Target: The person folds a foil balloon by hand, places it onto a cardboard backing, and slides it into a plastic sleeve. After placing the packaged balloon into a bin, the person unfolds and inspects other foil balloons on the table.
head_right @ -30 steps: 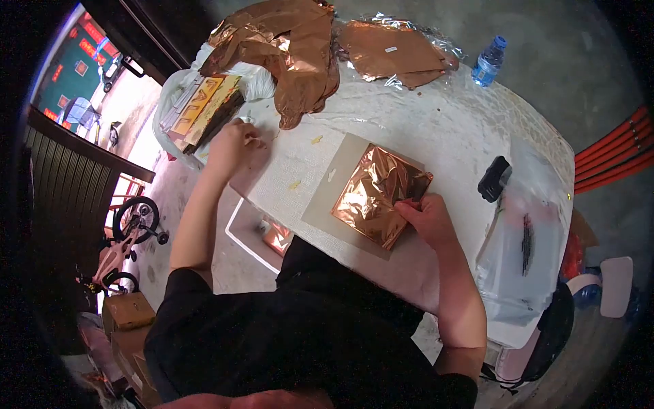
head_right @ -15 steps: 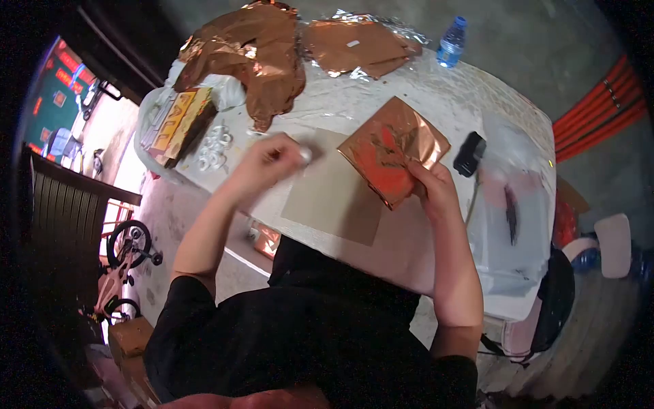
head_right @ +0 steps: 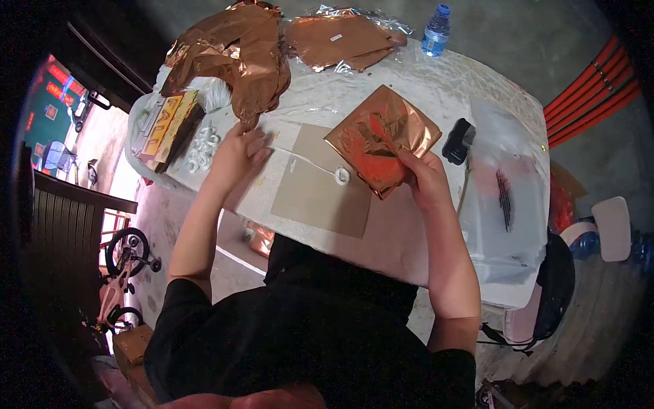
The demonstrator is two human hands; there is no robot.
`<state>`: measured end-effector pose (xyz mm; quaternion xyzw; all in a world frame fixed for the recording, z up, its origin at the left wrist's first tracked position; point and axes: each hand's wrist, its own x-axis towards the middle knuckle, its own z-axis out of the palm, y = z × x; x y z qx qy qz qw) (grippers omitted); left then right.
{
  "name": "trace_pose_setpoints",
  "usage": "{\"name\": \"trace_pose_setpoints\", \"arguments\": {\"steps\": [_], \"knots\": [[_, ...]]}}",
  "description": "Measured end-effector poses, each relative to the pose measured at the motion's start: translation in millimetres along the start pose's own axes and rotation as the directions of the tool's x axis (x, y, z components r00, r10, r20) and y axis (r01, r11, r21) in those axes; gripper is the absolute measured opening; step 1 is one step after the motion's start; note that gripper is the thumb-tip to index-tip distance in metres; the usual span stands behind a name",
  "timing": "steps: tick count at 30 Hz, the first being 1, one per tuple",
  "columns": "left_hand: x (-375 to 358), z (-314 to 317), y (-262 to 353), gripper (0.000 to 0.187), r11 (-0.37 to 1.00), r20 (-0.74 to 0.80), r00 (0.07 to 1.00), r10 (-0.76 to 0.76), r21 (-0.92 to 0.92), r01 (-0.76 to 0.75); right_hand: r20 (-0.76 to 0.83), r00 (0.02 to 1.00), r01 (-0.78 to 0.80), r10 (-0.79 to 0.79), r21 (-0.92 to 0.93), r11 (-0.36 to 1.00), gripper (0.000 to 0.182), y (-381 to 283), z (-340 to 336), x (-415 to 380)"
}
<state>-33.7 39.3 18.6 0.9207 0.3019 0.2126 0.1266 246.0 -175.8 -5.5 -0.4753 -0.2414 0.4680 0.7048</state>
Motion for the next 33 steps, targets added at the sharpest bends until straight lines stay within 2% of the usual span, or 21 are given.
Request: {"name": "trace_pose_setpoints", "arguments": {"steps": [2, 4, 6, 7, 8, 9, 11, 12, 14, 16, 18, 21, 24, 26, 28, 30, 32, 33], "knots": [[-3.1, 14.2, -18.3, 0.018, 0.987, 0.078, 0.995, -0.059, -0.147, 0.07, -0.013, 1.0, -0.017, 0.017, -0.012, 1.0, 0.014, 3.7, -2.0, 1.1], [-1.5, 18.8, -22.4, 0.017, 0.995, 0.036, 0.999, -0.023, -0.093, 0.026, 0.014, 0.999, -0.042, 0.043, -0.057, 0.998, 0.013, 9.1, -7.5, 3.0], [0.6, 16.7, -22.5, 0.013, 0.989, -0.088, 0.996, -0.024, -0.145, 0.011, 0.025, 0.999, -0.038, 0.039, -0.052, 0.998, 0.013, 10.3, -10.4, 2.0], [3.1, 10.2, -22.2, 0.013, 0.989, -0.089, 0.996, -0.026, -0.148, 0.012, 0.036, 0.999, -0.031, 0.032, -0.045, 0.999, 0.013, 9.6, -10.2, 2.0], [5.1, -0.7, -24.1, 0.012, 0.866, -0.061, 0.979, -0.196, -0.48, 0.143, 0.033, 0.999, -0.034, 0.035, -0.045, 0.998, 0.013, 9.4, -9.5, 1.0], [6.9, -15.0, -21.9, 0.012, 0.619, 0.024, 0.938, -0.345, -0.745, 0.247, -0.014, 0.999, -0.035, 0.035, -0.045, 0.998, 0.012, 7.1, -4.8, -0.7], [9.2, -38.9, -20.9, 0.012, 0.604, -0.027, 0.961, -0.275, -0.782, 0.151, -0.054, 0.998, -0.038, 0.036, -0.044, 0.998, 0.012, 5.7, -0.5, -0.5], [11.3, -46.2, -20.1, 0.014, 0.551, -0.099, 0.958, -0.271, -0.832, 0.07, -0.048, 0.998, -0.032, 0.03, -0.045, 0.998, 0.012, 5.5, -0.1, -0.2], [12.2, -67.9, -13.3, 0.014, 0.553, -0.123, 0.954, -0.273, -0.831, 0.051, -0.037, 0.999, -0.03, 0.028, -0.045, 0.999, 0.013, 6.5, -2.8, 0.4], [11.5, -81.0, -11.0, 0.014, 0.554, -0.161, 0.941, -0.299, -0.832, 0.034, 0.05, 0.998, -0.021, 0.023, -0.036, 0.999, 0.013, 5.9, -6.5, 1.2], [9.9, -92.8, -13.1, 0.014, 0.554, -0.194, 0.927, -0.322, -0.832, 0.018, 0.011, 1.0, -0.028, 0.029, -0.047, 0.999, 0.012, 3.8, -1.4, -1.7], [9.4, -111.4, -23.0, 0.012, 0.607, -0.339, 0.875, -0.346, -0.792, -0.066, -0.031, 0.998, -0.047, 0.046, -0.062, 0.997, 0.011, 7.5, -4.7, -1.1], [10.9, -117.2, -25.2, 0.011, 0.655, -0.323, 0.904, -0.28, -0.753, -0.067, -0.024, 0.999, -0.047, 0.046, -0.061, 0.997, 0.011, 10.3, -6.9, 1.4], [9.8, -113.2, -18.9, 0.012, 0.661, -0.29, 0.9, -0.326, -0.751, -0.002, -0.019, 0.999, -0.038, 0.037, -0.054, 0.998, 0.011, 10.2, -4.8, 0.6], [8.4, -105.2, -19.1, 0.013, 0.746, -0.105, 0.945, -0.31, -0.643, 0.173, -0.029, 0.999, -0.035, 0.033, -0.072, 0.997, 0.012, 6.1, -2.4, -2.2], [6.9, -89.4, -20.8, 0.01, 0.859, -0.08, 0.955, -0.286, -0.464, 0.218, -0.022, 0.999, -0.04, 0.038, -0.065, 0.997, 0.013, 5.0, -1.4, -3.9], [-2.5, -62.2, -43.7, 0.01, 0.965, -0.059, 0.995, -0.082, -0.256, 0.065, -0.014, 0.999, -0.04, 0.04, -0.061, 0.997, 0.013, 4.9, -0.8, -3.2], [-6.6, -56.5, -39.6, 0.011, 0.986, 0.004, 0.998, -0.06, -0.155, 0.06, -0.022, 0.999, -0.044, 0.043, -0.063, 0.997, 0.014, 5.4, -0.7, -3.1]]}}
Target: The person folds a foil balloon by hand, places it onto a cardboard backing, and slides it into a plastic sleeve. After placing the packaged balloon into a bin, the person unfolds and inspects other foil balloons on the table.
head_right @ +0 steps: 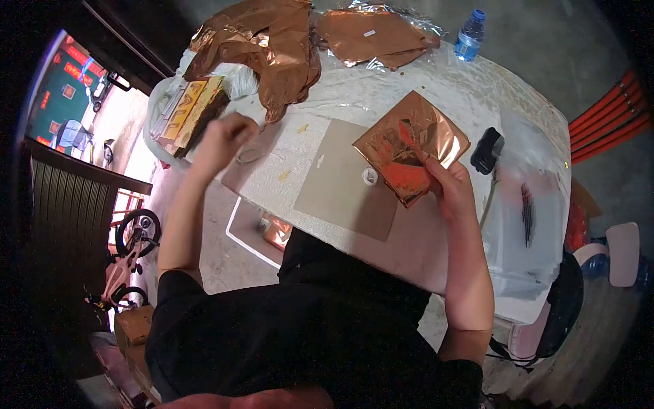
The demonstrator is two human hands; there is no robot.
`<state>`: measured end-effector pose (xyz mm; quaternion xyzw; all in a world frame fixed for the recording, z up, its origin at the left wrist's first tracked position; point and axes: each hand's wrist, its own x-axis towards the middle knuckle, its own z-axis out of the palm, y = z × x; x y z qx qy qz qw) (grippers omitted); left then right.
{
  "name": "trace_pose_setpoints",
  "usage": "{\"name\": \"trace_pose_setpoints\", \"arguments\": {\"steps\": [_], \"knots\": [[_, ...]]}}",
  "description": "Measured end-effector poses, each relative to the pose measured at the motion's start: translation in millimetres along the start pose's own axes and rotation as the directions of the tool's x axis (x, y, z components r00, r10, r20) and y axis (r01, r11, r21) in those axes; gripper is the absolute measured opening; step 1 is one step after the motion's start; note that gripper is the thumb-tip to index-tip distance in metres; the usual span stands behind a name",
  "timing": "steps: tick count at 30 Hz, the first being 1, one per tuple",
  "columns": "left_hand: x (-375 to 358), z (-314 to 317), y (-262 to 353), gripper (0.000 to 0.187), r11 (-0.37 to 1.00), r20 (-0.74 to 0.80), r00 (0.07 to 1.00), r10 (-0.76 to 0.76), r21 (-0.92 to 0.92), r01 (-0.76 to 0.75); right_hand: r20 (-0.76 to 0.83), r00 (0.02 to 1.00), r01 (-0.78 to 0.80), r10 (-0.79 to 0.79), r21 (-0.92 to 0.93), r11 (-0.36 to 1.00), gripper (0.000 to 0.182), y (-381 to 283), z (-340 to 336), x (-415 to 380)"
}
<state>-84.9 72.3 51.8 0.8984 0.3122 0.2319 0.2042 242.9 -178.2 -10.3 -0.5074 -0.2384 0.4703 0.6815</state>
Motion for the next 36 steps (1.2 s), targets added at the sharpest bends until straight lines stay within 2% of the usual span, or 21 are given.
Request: {"name": "trace_pose_setpoints", "arguments": {"steps": [1, 3, 5, 9, 11, 13, 15, 16, 17, 19, 21, 23, 24, 25, 27, 29, 31, 32, 34, 35, 36], "knots": [[-4.8, 6.7, 2.9, 0.013, 0.995, 0.068, 0.998, 0.004, 0.102, -0.011, -0.009, 1.0, -0.005, 0.005, -0.002, 1.0, 0.015, 0.9, 0.4, -0.1], [-11.5, 21.0, -10.4, 0.016, 0.993, 0.07, 0.997, -0.011, 0.116, 0.003, -0.008, 1.0, -0.006, 0.006, 0.0, 1.0, 0.018, -1.9, 5.1, -1.7], [-21.9, 29.4, -15.2, 0.018, 0.973, 0.088, 0.996, 0.031, 0.224, -0.05, -0.007, 1.0, -0.005, 0.005, 0.0, 1.0, 0.021, -1.2, 6.1, -0.5], [-30.0, 23.7, -15.4, 0.018, 0.995, 0.1, 0.993, 0.056, 0.081, -0.064, 0.023, 1.0, -0.017, 0.017, -0.016, 1.0, 0.021, 2.9, -4.4, 1.6], [-26.7, 28.8, -28.5, 0.017, 0.991, 0.075, 0.996, 0.038, 0.127, -0.047, 0.067, 0.997, -0.025, 0.027, -0.031, 0.999, 0.021, 3.1, -1.9, 2.5], [-22.1, 28.0, -31.8, 0.016, 0.986, 0.051, 0.998, 0.027, 0.166, -0.036, 0.012, 1.0, 0.007, -0.006, -0.028, 1.0, 0.02, 0.9, 6.7, 0.2], [-15.1, 26.7, -29.8, 0.016, 0.965, -0.039, 0.999, -0.002, 0.262, 0.012, 0.012, 1.0, -0.009, 0.009, -0.012, 1.0, 0.019, 3.1, -2.4, 1.5], [-11.7, 19.3, -26.9, 0.024, 0.949, 0.019, 0.999, -0.039, 0.314, 0.031, 0.023, 0.999, -0.027, 0.027, 0.011, 1.0, 0.019, 3.8, -6.8, 2.7], [-10.4, 16.8, -22.5, 0.024, 0.953, 0.027, 0.999, -0.027, 0.301, 0.018, 0.004, 1.0, -0.023, 0.023, 0.006, 1.0, 0.019, 3.7, -9.2, 3.1], [-13.2, 17.6, -10.7, 0.031, 0.824, -0.06, 0.991, 0.116, 0.563, -0.062, 0.037, 0.999, 0.028, -0.031, 0.075, 0.997, 0.018, -0.5, -1.2, 4.4], [-12.1, 24.4, 5.3, 0.034, 0.836, -0.072, 0.992, 0.105, 0.546, -0.049, 0.039, 0.999, 0.027, -0.029, 0.043, 0.999, 0.019, -9.4, 9.7, 3.4], [-13.9, 33.0, 25.1, 0.033, 0.905, -0.136, 0.976, 0.172, 0.412, -0.102, 0.073, 0.97, -0.218, 0.233, -0.168, 0.961, 0.022, -13.5, 13.6, 3.2], [-15.6, 37.6, 39.3, 0.033, 0.948, -0.159, 0.976, 0.149, 0.303, -0.095, 0.064, 0.97, -0.219, 0.233, -0.171, 0.961, 0.022, -13.6, 27.1, 1.4], [-15.5, 43.6, 44.9, 0.033, 0.95, -0.158, 0.976, 0.152, 0.297, -0.1, 0.042, 0.962, -0.254, 0.27, -0.229, 0.94, 0.021, -13.3, 47.1, 0.1], [-14.3, 53.6, 51.8, 0.033, 0.984, -0.194, 0.973, 0.123, 0.154, -0.094, 0.011, 0.953, -0.287, 0.302, -0.286, 0.915, 0.021, -8.0, 61.7, 2.2], [-12.8, 57.7, 52.0, 0.029, 0.986, -0.21, 0.972, 0.109, 0.149, -0.079, 0.184, 0.909, -0.259, 0.375, -0.457, 0.851, 0.02, 6.1, 59.0, 12.9], [-12.8, 58.3, 46.2, 0.028, 0.96, -0.096, 0.995, -0.02, 0.275, 0.046, 0.159, 0.903, -0.28, 0.399, -0.488, 0.827, 0.019, 7.6, 56.8, 16.6], [-13.8, 59.5, 46.6, 0.028, 0.961, -0.095, 0.995, -0.018, 0.274, 0.043, 0.149, 0.881, -0.335, 0.45, -0.477, 0.813, 0.019, 6.0, 54.1, 17.4], [-17.8, 64.5, 50.4, 0.029, 0.977, -0.072, 0.995, 0.072, 0.207, -0.056, 0.137, 0.856, -0.389, 0.499, -0.465, 0.795, 0.019, 3.1, 50.6, 18.9], [-19.2, 71.6, 53.0, 0.029, 0.977, -0.072, 0.995, 0.071, 0.204, -0.055, 0.12, 0.857, -0.391, 0.502, -0.484, 0.783, 0.019, 1.5, 50.1, 19.4], [-20.2, 82.7, 56.9, 0.031, 0.981, -0.027, 0.981, 0.192, 0.03, -0.191, 0.104, 0.858, -0.392, 0.504, -0.503, 0.77, 0.019, 0.4, 49.8, 19.9]]}}
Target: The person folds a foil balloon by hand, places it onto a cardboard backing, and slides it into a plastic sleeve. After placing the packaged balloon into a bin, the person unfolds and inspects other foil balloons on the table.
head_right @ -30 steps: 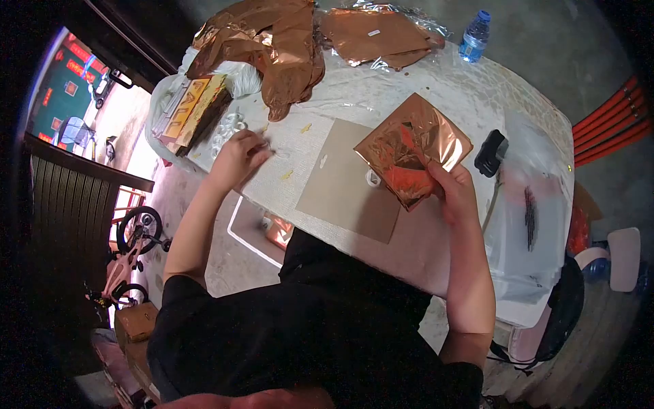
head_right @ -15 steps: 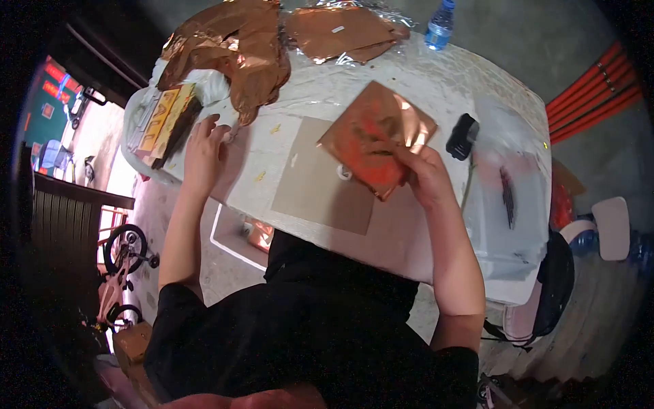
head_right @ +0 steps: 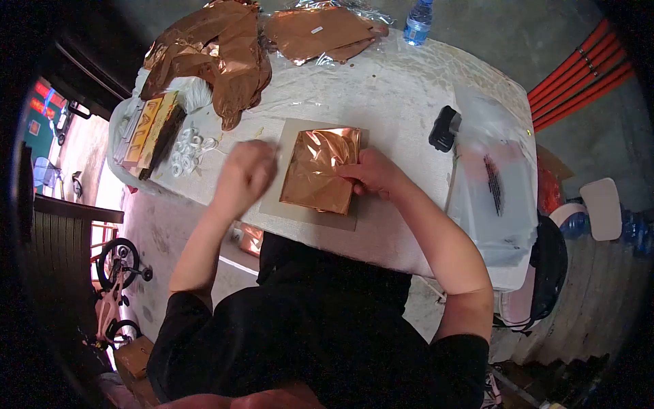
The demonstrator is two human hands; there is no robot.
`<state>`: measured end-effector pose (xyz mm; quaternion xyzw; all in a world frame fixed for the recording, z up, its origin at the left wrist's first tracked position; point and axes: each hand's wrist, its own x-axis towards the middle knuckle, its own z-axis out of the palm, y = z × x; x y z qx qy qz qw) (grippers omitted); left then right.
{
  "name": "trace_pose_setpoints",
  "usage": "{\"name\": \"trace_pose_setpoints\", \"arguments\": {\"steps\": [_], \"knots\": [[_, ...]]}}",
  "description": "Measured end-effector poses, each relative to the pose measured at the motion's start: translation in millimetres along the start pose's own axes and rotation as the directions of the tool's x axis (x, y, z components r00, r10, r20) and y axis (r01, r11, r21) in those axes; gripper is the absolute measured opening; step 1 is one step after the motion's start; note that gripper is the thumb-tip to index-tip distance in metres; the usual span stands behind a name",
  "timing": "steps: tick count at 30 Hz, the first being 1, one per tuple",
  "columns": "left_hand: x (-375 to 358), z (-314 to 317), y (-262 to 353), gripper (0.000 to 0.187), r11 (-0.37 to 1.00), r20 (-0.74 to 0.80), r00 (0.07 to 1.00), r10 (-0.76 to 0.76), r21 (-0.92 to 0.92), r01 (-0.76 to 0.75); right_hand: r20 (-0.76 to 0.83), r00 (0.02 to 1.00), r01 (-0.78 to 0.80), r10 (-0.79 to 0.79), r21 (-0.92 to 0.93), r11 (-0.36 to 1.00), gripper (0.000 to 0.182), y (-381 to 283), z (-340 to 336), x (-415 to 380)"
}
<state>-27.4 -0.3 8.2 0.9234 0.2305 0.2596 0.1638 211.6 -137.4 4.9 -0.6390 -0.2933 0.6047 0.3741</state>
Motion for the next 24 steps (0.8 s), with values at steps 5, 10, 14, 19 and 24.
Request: {"name": "trace_pose_setpoints", "arguments": {"steps": [5, 10, 14, 19, 24], "knots": [[3.8, 26.3, 21.1, 0.039, 0.94, 0.119, 0.966, 0.232, -0.283, -0.191, -0.02, 1.0, -0.016, 0.015, -0.063, 0.998, 0.014, -3.2, 2.5, 0.4], [4.1, 32.1, 26.9, 0.051, 0.972, 0.269, 0.935, 0.231, -0.092, -0.214, -0.033, 0.997, 0.068, -0.071, -0.093, 0.993, 0.024, -7.2, 10.7, -6.8], [5.6, 33.2, 27.6, 0.053, 0.972, 0.258, 0.937, 0.235, -0.08, -0.222, -0.282, 0.866, 0.214, -0.413, -0.537, 0.816, 0.037, 6.9, 16.3, -11.2], [6.3, 32.9, 29.8, 0.053, 0.975, 0.267, 0.937, 0.223, -0.071, -0.212, -0.154, 0.641, 0.168, -0.752, -0.928, 0.334, 0.05, 0.5, 30.0, -16.5], [7.1, 32.0, 28.4, 0.057, 0.977, 0.298, 0.931, 0.213, -0.057, -0.205, 0.102, 0.717, 0.279, -0.69, -0.949, 0.149, 0.079, 25.3, 30.4, 4.1]]}}
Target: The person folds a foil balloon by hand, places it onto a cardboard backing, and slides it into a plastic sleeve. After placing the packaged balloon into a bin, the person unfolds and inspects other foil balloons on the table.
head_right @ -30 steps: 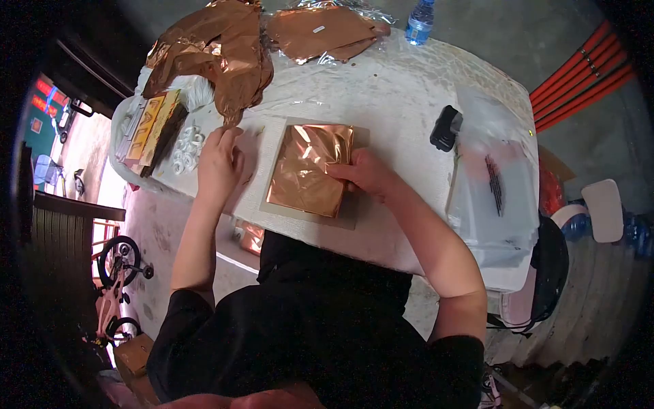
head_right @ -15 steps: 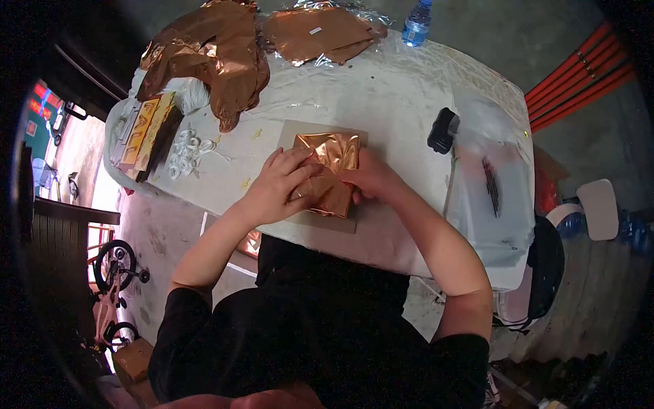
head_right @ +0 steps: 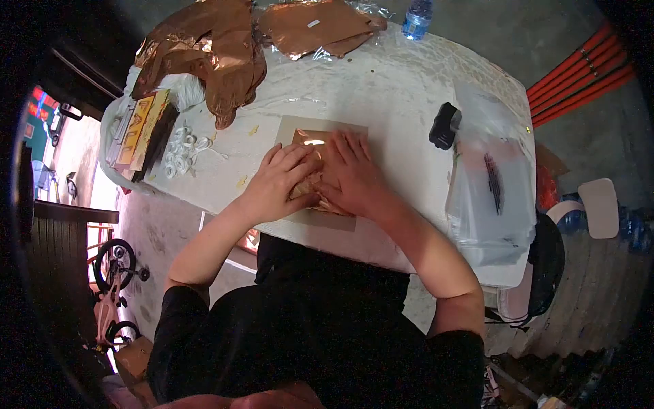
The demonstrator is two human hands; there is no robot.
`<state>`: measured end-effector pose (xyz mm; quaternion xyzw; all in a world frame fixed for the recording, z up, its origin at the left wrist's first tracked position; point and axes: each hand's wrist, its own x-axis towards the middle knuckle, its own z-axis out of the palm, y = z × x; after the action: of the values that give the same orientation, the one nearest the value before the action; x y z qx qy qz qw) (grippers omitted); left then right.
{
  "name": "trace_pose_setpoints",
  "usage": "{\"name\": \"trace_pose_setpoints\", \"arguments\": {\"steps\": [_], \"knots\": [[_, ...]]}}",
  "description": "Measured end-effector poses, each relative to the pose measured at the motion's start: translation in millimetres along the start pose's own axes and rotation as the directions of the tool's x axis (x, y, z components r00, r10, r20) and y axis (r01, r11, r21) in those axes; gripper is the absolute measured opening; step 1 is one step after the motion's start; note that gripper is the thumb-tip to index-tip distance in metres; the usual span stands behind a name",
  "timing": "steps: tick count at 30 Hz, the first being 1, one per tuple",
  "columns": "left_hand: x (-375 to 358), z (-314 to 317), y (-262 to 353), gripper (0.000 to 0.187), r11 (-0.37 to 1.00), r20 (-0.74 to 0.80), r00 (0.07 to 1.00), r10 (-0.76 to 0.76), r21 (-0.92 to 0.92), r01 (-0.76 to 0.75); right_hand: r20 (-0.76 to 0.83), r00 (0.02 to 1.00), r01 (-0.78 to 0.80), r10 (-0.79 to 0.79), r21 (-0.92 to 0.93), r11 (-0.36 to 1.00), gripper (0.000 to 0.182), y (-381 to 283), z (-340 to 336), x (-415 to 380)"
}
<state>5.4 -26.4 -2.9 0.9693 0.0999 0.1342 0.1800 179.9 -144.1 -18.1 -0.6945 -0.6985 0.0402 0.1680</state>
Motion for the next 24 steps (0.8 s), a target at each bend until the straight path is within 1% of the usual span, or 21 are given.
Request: {"name": "trace_pose_setpoints", "arguments": {"steps": [1, 3, 5, 7, 8, 10, 12, 13, 15, 16, 18, 19, 20, 21, 22, 23, 24], "knots": [[-1.3, -0.4, 0.4, 0.061, 1.0, 0.034, 0.999, -0.015, -0.008, 0.016, 0.009, 1.0, -0.003, 0.003, 0.007, 1.0, 0.079, 1.8, 3.0, -1.2], [-3.4, -1.9, -1.3, 0.063, 1.0, 0.075, 0.997, -0.023, -0.001, 0.023, -0.04, 0.999, 0.006, -0.007, -0.021, 1.0, 0.082, 4.7, 6.1, -3.0], [-8.5, -4.6, -3.5, 0.065, 1.0, 0.116, 0.993, -0.025, 0.007, 0.025, -0.038, 0.999, 0.005, -0.006, -0.018, 1.0, 0.084, 3.5, 4.7, -5.6], [-15.0, -10.5, -6.5, 0.069, 0.995, 0.134, 0.991, -0.023, 0.098, 0.01, -0.044, 0.999, 0.007, -0.008, -0.018, 1.0, 0.086, 3.9, 4.9, -6.5], [-16.8, -14.3, -6.4, 0.072, 0.992, 0.177, 0.984, -0.035, 0.125, 0.013, -0.041, 0.999, 0.018, -0.019, -0.038, 0.999, 0.089, 4.8, 5.7, -6.8], [-18.2, -14.2, -6.0, 0.073, 0.99, 0.176, 0.984, -0.028, 0.141, 0.003, -0.041, 0.999, 0.03, -0.033, -0.059, 0.998, 0.091, 4.6, 4.4, -7.6], [-19.1, -15.5, -6.2, 0.073, 0.986, 0.166, 0.986, -0.024, 0.167, -0.004, -0.014, 1.0, 0.011, -0.012, -0.053, 0.999, 0.095, 1.9, -0.1, -7.7], [-19.6, -15.4, -6.9, 0.074, 0.99, 0.157, 0.987, -0.015, 0.141, -0.007, -0.023, 1.0, 0.012, -0.014, -0.054, 0.998, 0.095, 1.1, -0.6, -9.3], [-19.2, -14.5, -7.7, 0.075, 0.992, 0.144, 0.99, -0.005, 0.125, -0.013, -0.02, 0.997, -0.073, 0.071, -0.096, 0.993, 0.093, 1.4, -1.3, -14.2], [-19.6, -13.6, -7.7, 0.075, 0.996, 0.131, 0.991, 0.0, 0.094, -0.012, -0.028, 0.997, -0.072, 0.07, -0.095, 0.993, 0.093, 1.6, -1.6, -16.8], [-19.0, -12.0, -7.1, 0.075, 0.998, 0.119, 0.993, 0.021, 0.064, -0.029, 0.001, 0.993, -0.12, 0.121, -0.111, 0.987, 0.081, 6.1, -4.3, -24.6], [-19.2, -11.4, -7.6, 0.075, 0.999, 0.121, 0.993, 0.018, 0.048, -0.024, -0.008, 0.991, -0.134, 0.134, -0.117, 0.984, 0.081, 13.9, -3.8, -29.9], [-18.1, -10.0, -5.9, 0.076, 0.999, 0.122, 0.992, 0.016, 0.03, -0.019, -0.069, 0.981, -0.177, 0.184, 0.092, 0.98, 0.071, 24.2, -1.3, -35.5], [-15.7, -8.3, -1.9, 0.076, 0.999, 0.12, 0.992, 0.033, 0.027, -0.036, -0.121, 0.963, -0.196, 0.241, 0.298, 0.934, 0.062, 28.1, -5.6, -38.0], [-13.4, -6.7, 2.3, 0.076, 0.999, 0.135, 0.99, 0.029, 0.034, -0.034, -0.129, 0.96, -0.205, 0.25, 0.289, 0.935, 0.062, 30.0, -11.5, -42.5], [-10.3, -5.2, 5.9, 0.076, 0.999, 0.15, 0.988, 0.026, 0.041, -0.032, -0.137, 0.929, -0.251, 0.344, 0.451, 0.857, 0.056, 30.6, -18.9, -47.3], [-5.5, -2.2, 10.1, 0.076, 0.998, 0.148, 0.988, 0.042, 0.037, -0.048, -0.13, 0.891, -0.278, 0.435, 0.6, 0.75, 0.05, 30.3, -25.4, -50.9]]}}
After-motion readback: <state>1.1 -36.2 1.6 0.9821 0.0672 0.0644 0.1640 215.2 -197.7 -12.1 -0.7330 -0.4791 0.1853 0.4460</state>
